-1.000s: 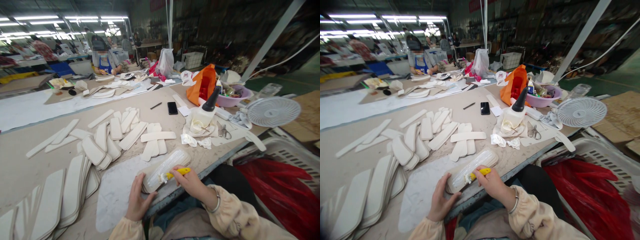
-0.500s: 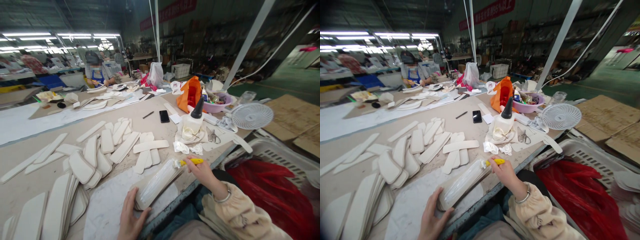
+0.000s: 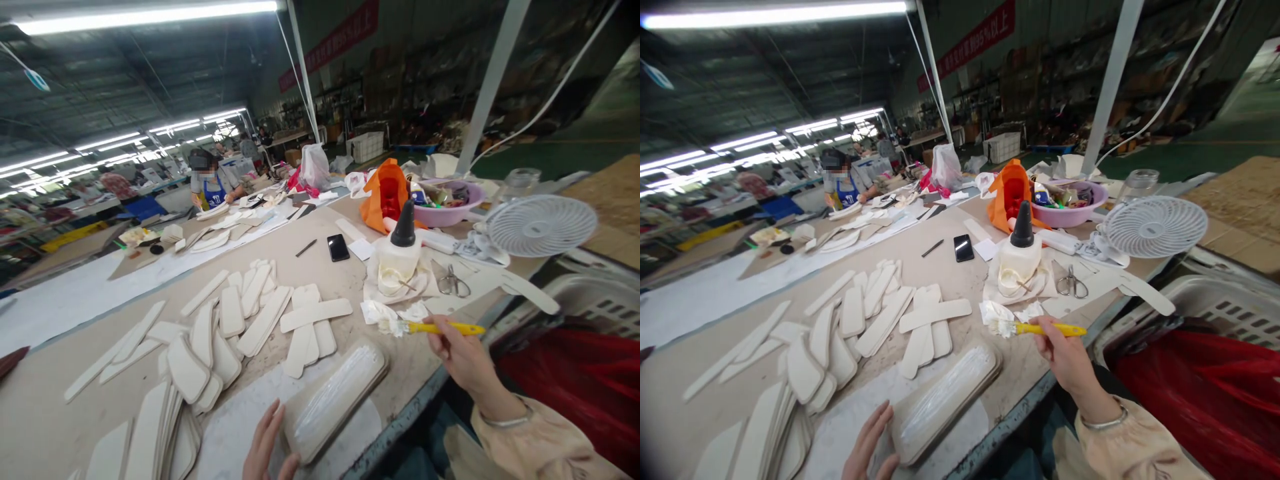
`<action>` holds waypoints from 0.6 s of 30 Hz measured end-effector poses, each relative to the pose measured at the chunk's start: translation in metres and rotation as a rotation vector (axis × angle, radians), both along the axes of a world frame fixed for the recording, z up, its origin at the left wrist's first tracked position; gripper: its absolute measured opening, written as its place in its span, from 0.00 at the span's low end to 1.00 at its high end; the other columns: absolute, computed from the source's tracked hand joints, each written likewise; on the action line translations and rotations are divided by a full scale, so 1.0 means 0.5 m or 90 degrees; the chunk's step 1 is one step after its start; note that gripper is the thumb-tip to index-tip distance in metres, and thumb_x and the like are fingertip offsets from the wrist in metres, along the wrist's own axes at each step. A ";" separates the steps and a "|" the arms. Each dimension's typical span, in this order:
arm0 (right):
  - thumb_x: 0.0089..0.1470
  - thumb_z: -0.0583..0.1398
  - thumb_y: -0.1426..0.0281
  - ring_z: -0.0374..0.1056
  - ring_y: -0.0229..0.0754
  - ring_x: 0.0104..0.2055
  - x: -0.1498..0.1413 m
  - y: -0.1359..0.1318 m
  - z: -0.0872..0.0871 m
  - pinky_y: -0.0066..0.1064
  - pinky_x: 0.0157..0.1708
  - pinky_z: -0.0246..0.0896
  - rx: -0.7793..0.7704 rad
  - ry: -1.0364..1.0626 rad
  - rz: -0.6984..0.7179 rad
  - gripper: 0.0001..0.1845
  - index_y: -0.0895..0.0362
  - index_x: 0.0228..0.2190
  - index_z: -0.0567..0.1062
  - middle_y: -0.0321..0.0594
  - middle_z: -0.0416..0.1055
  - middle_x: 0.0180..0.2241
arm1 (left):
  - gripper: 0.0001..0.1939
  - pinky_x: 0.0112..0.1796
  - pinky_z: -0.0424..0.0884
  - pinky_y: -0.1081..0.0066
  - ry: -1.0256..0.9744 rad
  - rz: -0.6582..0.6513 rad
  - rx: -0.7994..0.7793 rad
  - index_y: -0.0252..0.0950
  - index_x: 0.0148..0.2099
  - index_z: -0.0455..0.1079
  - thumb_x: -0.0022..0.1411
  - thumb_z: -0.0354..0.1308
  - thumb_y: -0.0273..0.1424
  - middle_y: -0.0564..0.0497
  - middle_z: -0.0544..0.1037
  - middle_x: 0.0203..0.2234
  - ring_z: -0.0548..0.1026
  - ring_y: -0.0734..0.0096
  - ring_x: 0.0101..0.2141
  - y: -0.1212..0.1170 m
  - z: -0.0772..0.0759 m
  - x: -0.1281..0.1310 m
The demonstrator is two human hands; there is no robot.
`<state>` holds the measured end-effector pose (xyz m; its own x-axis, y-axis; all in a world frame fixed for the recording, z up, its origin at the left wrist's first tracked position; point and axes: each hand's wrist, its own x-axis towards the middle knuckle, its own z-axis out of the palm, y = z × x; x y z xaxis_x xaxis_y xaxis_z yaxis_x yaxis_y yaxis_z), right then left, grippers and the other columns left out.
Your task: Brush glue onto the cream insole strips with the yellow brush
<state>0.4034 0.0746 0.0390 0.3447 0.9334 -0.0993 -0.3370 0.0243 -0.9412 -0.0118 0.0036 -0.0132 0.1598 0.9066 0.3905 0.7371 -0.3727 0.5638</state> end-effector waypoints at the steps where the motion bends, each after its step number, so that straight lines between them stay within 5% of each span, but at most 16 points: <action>1: 0.54 0.58 0.56 0.46 0.32 0.16 0.006 0.002 -0.007 0.27 0.16 0.38 0.002 0.042 -0.008 0.15 0.55 0.32 0.72 0.29 0.54 0.14 | 0.23 0.50 0.71 0.56 0.024 0.000 0.000 0.42 0.58 0.64 0.63 0.51 0.42 0.43 0.71 0.54 0.70 0.54 0.54 0.021 0.017 -0.010; 5: 0.54 0.60 0.58 0.45 0.30 0.15 0.015 0.008 -0.031 0.24 0.15 0.37 -0.017 0.178 -0.005 0.13 0.55 0.31 0.74 0.29 0.53 0.13 | 0.18 0.51 0.71 0.61 0.206 -0.027 -0.006 0.38 0.53 0.68 0.62 0.54 0.36 0.43 0.74 0.50 0.72 0.59 0.51 0.154 0.085 -0.025; 8: 0.53 0.60 0.59 0.45 0.30 0.15 0.018 0.008 -0.038 0.24 0.15 0.39 -0.014 0.231 0.001 0.12 0.56 0.31 0.74 0.29 0.54 0.12 | 0.25 0.58 0.62 0.56 0.353 -0.022 -0.035 0.28 0.60 0.60 0.61 0.49 0.28 0.36 0.67 0.56 0.64 0.56 0.58 0.274 0.109 0.000; 13: 0.54 0.60 0.59 0.47 0.29 0.15 0.021 0.007 -0.040 0.22 0.15 0.40 0.006 0.264 -0.001 0.13 0.57 0.32 0.74 0.29 0.56 0.12 | 0.36 0.58 0.58 0.50 0.428 -0.082 -0.082 0.25 0.62 0.57 0.48 0.51 0.19 0.36 0.64 0.59 0.58 0.49 0.61 0.412 0.093 0.064; 18: 0.54 0.59 0.59 0.47 0.28 0.15 0.020 0.011 -0.043 0.21 0.15 0.40 0.022 0.266 0.010 0.13 0.57 0.31 0.73 0.28 0.55 0.12 | 0.22 0.54 0.65 0.55 0.444 -0.111 -0.097 0.31 0.52 0.70 0.54 0.50 0.23 0.39 0.75 0.50 0.70 0.54 0.52 0.453 0.084 0.094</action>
<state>0.4134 0.0802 0.0177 0.2665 0.9437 -0.1958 -0.6905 0.0453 -0.7219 0.0352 0.2303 0.0288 0.4712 0.8819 0.0168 0.8809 -0.4715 0.0411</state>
